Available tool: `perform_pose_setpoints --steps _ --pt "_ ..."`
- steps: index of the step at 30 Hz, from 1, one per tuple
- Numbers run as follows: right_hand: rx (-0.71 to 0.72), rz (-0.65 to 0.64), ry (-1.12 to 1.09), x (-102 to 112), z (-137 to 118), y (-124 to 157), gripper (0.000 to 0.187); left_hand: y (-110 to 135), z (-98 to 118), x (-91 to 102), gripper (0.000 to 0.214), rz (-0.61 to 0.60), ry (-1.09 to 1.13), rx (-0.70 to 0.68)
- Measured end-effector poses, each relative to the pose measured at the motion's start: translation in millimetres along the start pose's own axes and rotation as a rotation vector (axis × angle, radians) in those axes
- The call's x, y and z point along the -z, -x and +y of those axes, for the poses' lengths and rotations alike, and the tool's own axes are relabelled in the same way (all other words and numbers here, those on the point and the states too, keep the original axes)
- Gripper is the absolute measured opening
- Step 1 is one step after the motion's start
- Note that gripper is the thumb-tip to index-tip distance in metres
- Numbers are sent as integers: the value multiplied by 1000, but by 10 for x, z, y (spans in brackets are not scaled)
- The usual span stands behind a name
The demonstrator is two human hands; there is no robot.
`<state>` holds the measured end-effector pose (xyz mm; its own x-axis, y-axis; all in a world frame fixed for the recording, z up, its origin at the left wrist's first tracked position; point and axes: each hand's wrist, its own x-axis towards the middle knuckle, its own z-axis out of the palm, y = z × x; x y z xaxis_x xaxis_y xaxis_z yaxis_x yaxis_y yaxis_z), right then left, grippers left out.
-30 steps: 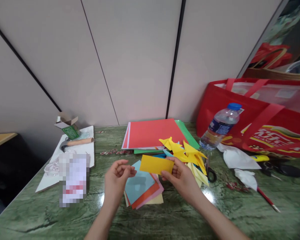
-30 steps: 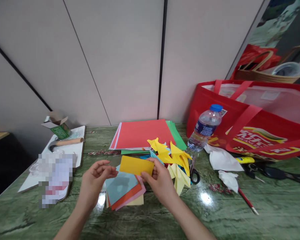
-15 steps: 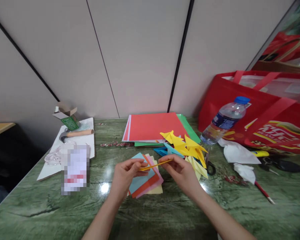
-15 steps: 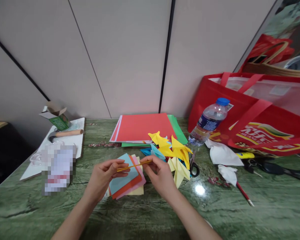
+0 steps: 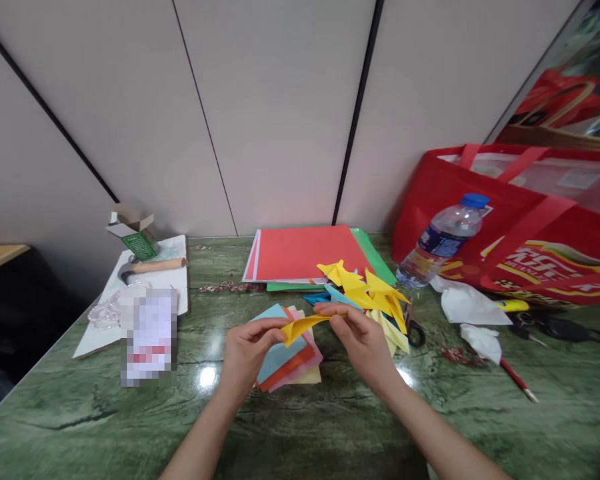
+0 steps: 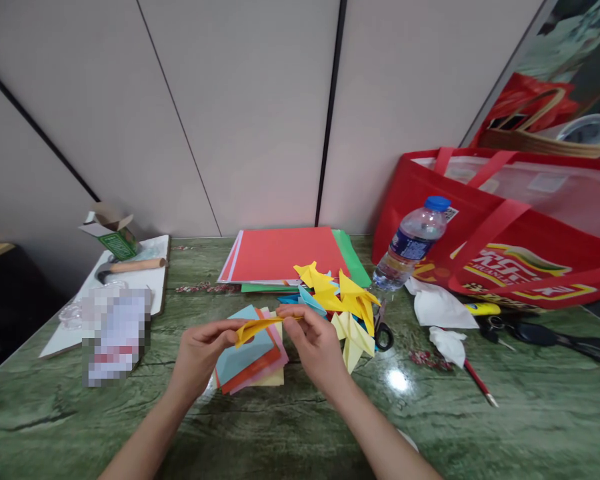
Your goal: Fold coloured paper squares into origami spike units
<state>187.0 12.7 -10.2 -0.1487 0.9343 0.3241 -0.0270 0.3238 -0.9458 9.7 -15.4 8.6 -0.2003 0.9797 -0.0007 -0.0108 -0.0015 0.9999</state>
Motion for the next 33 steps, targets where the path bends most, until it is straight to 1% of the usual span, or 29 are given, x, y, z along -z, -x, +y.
perform_pose_setpoints --steps 3,6,9,11,14,17,22,24,26,29,31,33 --pt "2 -7 -15 -11 6 5 15 15 -18 1 8 53 -82 -58" --pt "-26 -19 -40 -25 27 21 15 26 -59 17 9 109 -181 -141" --pt "-45 -36 -111 -41 59 43 22 30 -94 22 15 100 -212 -175" --pt "-29 -59 -156 -50 73 55 34 27 -101 14 20 83 -167 -160" --pt "-29 -106 -154 -61 78 65 47 15 -88 0 23 113 -70 -111" --pt "-44 -106 -159 -67 82 57 56 0 -66 -6 23 144 12 -63" --pt "-77 -74 -200 -73 88 28 63 -9 -64 -24 28 105 100 28" --pt "-85 -55 -205 -73 86 25 62 -11 -76 -37 29 90 138 64" --pt "-85 -13 -202 -68 85 27 56 -15 -89 -47 26 87 188 80" --pt "-105 46 -169 -49 90 22 44 -17 -101 -43 20 92 246 52" --pt "-127 80 -121 -35 97 11 40 -11 -105 -27 17 58 237 27" --pt "-144 103 -115 -29 103 -2 37 0 -109 -8 21 -12 185 -2"
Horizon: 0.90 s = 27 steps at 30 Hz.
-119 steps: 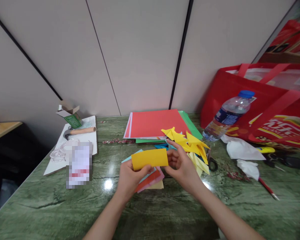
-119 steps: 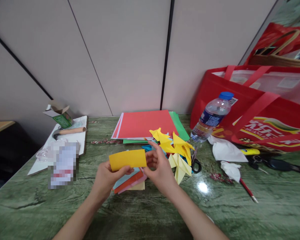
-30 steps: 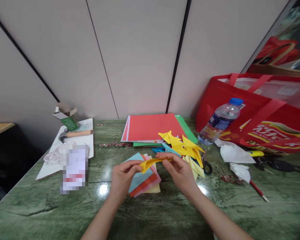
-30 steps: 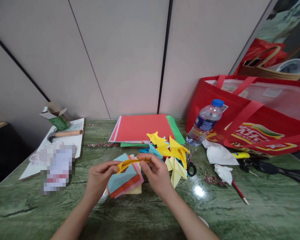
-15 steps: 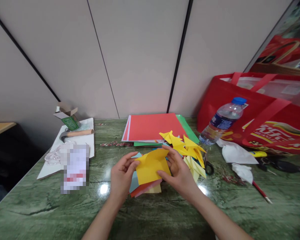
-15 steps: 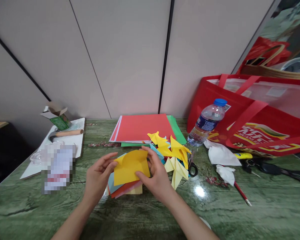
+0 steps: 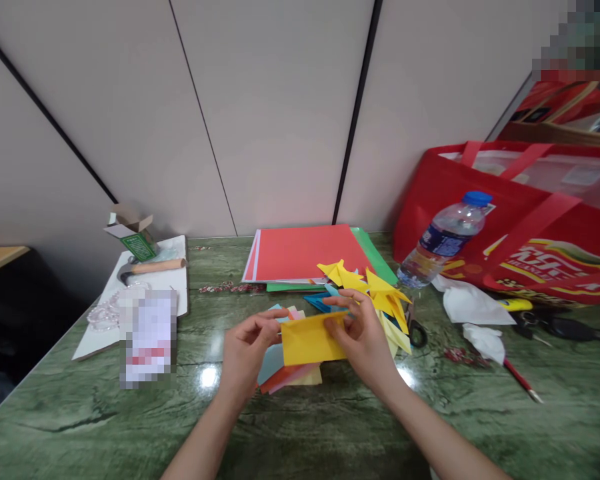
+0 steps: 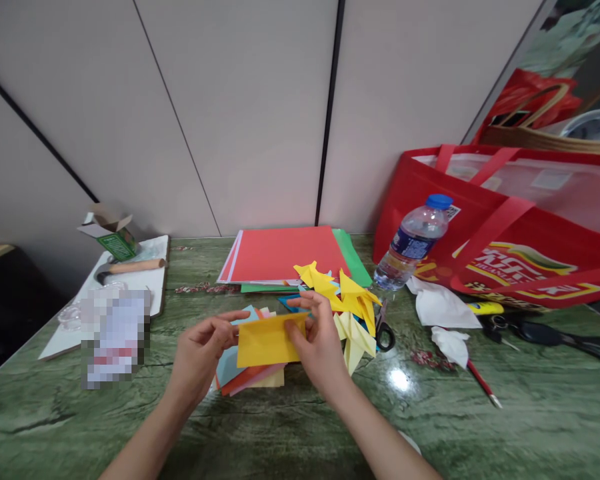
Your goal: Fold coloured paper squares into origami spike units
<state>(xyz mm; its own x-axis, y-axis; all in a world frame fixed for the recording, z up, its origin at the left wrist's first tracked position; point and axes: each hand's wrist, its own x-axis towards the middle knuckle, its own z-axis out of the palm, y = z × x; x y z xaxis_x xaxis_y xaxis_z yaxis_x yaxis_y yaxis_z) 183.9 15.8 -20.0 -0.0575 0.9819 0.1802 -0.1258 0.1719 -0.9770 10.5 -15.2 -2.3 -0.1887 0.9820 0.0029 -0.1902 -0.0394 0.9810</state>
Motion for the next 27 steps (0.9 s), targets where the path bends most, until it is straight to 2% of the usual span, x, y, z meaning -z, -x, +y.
perform_pose_setpoints --steps 4,7,9,11,13,15,17,19,21,24,27 --pt "-40 -31 -92 -19 8 -4 36 25 -8 12 10 -104 -128 -16" --pt "-55 -79 -52 -28 37 7 39 39 -16 -16 20 -152 -85 116" --pt "6 -57 44 -16 56 9 43 45 -20 -43 30 -172 15 224" --pt "191 59 219 9 44 12 47 47 -29 -67 34 -145 98 264" --pt "479 207 465 29 -17 30 44 45 -44 -86 35 -95 140 240" --pt "735 143 649 24 -112 73 29 45 -63 -98 33 -63 154 203" --pt "873 -94 739 -10 -200 130 19 50 -77 -109 31 -50 152 178" --pt "876 -283 808 -56 -248 181 12 62 -78 -124 31 -48 143 170" --pt "838 -352 859 -91 -248 206 9 77 -63 -144 31 -49 150 179" --pt "772 -344 827 -107 -199 199 10 95 -27 -174 32 -42 178 205" --pt "680 -266 729 -108 -156 180 9 106 4 -193 34 -45 216 226"
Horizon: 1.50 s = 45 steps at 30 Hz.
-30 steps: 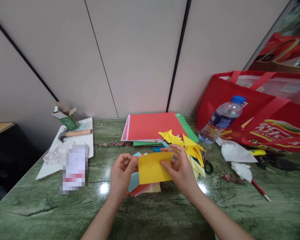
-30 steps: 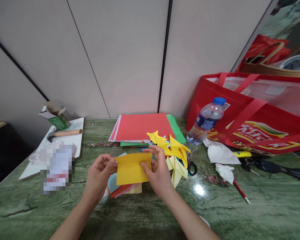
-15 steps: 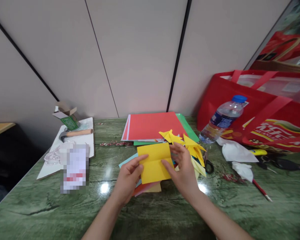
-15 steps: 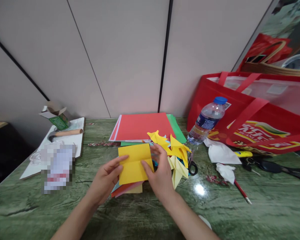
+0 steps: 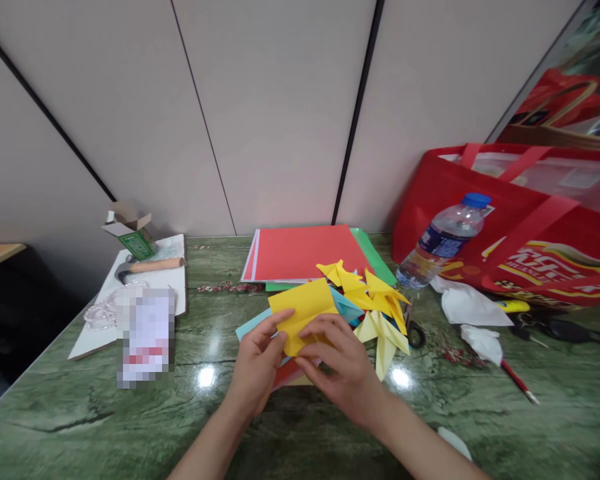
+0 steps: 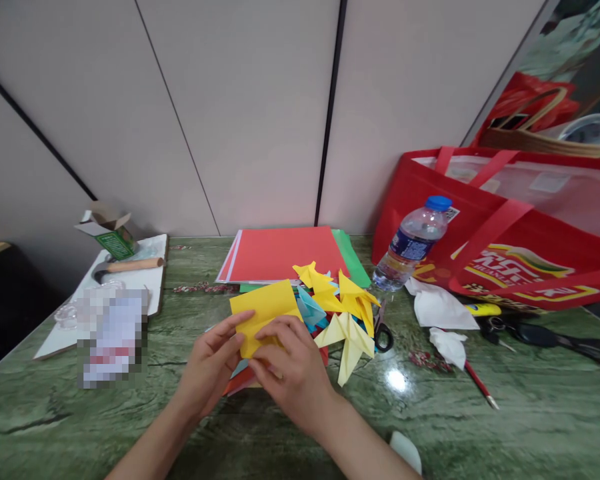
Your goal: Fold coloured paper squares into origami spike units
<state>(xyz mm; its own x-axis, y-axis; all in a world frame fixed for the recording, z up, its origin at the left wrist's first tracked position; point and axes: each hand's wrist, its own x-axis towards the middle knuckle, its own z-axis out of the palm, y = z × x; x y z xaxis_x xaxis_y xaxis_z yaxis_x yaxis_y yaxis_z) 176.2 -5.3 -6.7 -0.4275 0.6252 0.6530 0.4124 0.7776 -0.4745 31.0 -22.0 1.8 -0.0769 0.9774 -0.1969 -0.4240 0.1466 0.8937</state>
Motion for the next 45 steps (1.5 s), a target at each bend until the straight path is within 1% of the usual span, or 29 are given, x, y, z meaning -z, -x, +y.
perform_pose_setpoints --steps 3,5,11,14,17,22,27,30,32,36,37,38,39,42,43,45 --pt "-122 114 -5 -13 12 -2 7 10 14 -5 33 -40 48 -2" --pt "-188 167 9 -14 20 -3 6 15 14 1 31 -63 31 -15" --pt "-417 212 -87 -10 63 6 4 11 -24 39 32 -118 -188 -69" --pt "-502 194 -138 -3 66 7 4 7 -32 46 30 -112 -204 -91" --pt "-558 141 -197 0 57 5 6 9 -24 41 30 -103 -178 -95" --pt "-608 178 -241 -5 51 10 13 5 -23 36 30 -81 -168 -79" --pt "-634 178 -271 0 45 5 17 -11 -48 61 31 -68 -184 -77" --pt "-641 183 -271 1 41 2 19 -7 -42 50 31 -69 -158 -71" --pt "-645 190 -261 2 42 4 20 3 -24 25 40 -84 -101 -67" --pt "-655 216 -223 6 48 14 21 24 11 -29 90 -89 18 -38" --pt "-653 220 -214 7 49 15 21 27 13 -36 96 -78 28 -11" --pt "-648 219 -208 8 51 17 21 28 11 -39 94 -67 31 22" --pt "-642 216 -204 7 53 19 21 28 6 -38 85 -60 27 58" --pt "-623 201 -210 0 64 26 20 21 -17 -23 43 -57 2 123" --pt "-615 199 -219 -3 69 29 19 18 -24 -17 34 -55 -4 126" --pt "-597 194 -253 -6 76 33 17 13 -32 -8 28 -42 -7 120"
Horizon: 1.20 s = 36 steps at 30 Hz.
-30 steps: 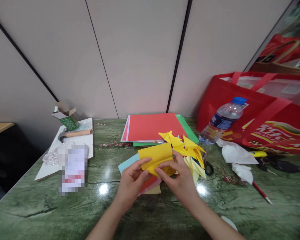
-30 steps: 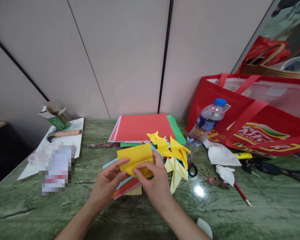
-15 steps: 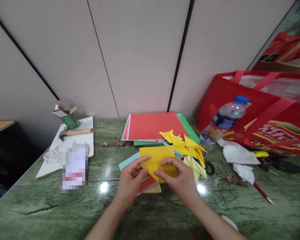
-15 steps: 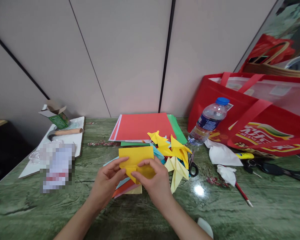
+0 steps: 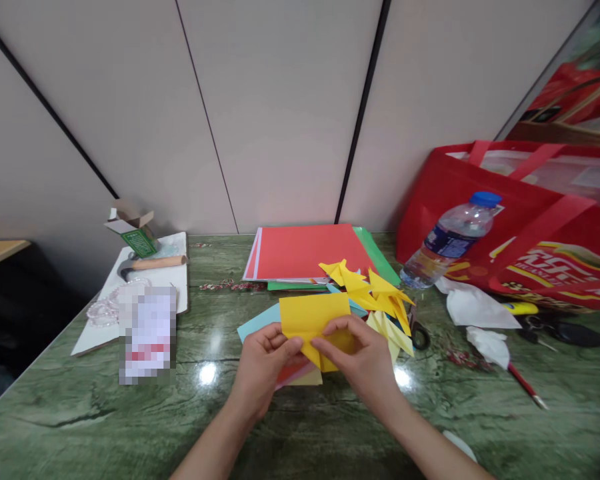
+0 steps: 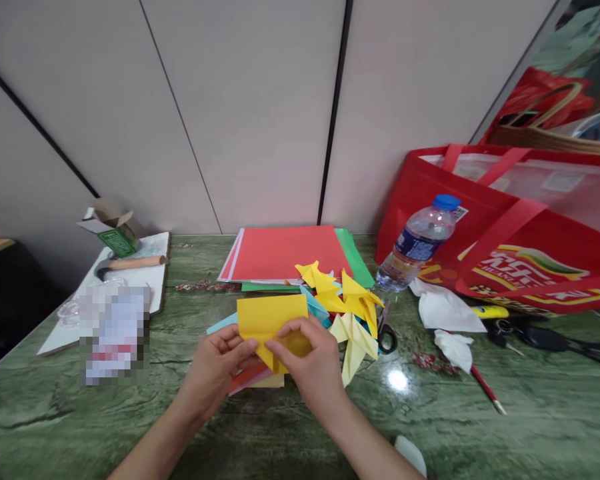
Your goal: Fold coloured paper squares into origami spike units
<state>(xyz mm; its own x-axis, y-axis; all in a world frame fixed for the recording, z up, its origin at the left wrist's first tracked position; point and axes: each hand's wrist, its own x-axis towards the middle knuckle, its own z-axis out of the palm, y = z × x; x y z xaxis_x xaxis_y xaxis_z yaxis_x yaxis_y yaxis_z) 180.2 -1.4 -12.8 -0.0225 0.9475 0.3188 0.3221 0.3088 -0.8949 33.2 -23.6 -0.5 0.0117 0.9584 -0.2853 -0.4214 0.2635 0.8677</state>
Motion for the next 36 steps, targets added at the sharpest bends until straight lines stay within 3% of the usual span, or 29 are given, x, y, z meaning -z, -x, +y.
perform_pose_setpoints --steps 6,36 --pt "-30 -51 -93 6 -18 -2 7 -6 5 5 26 6 9 -26" --pt "-52 -63 -47 12 3 -7 10 1 -1 25 26 -19 -14 0"
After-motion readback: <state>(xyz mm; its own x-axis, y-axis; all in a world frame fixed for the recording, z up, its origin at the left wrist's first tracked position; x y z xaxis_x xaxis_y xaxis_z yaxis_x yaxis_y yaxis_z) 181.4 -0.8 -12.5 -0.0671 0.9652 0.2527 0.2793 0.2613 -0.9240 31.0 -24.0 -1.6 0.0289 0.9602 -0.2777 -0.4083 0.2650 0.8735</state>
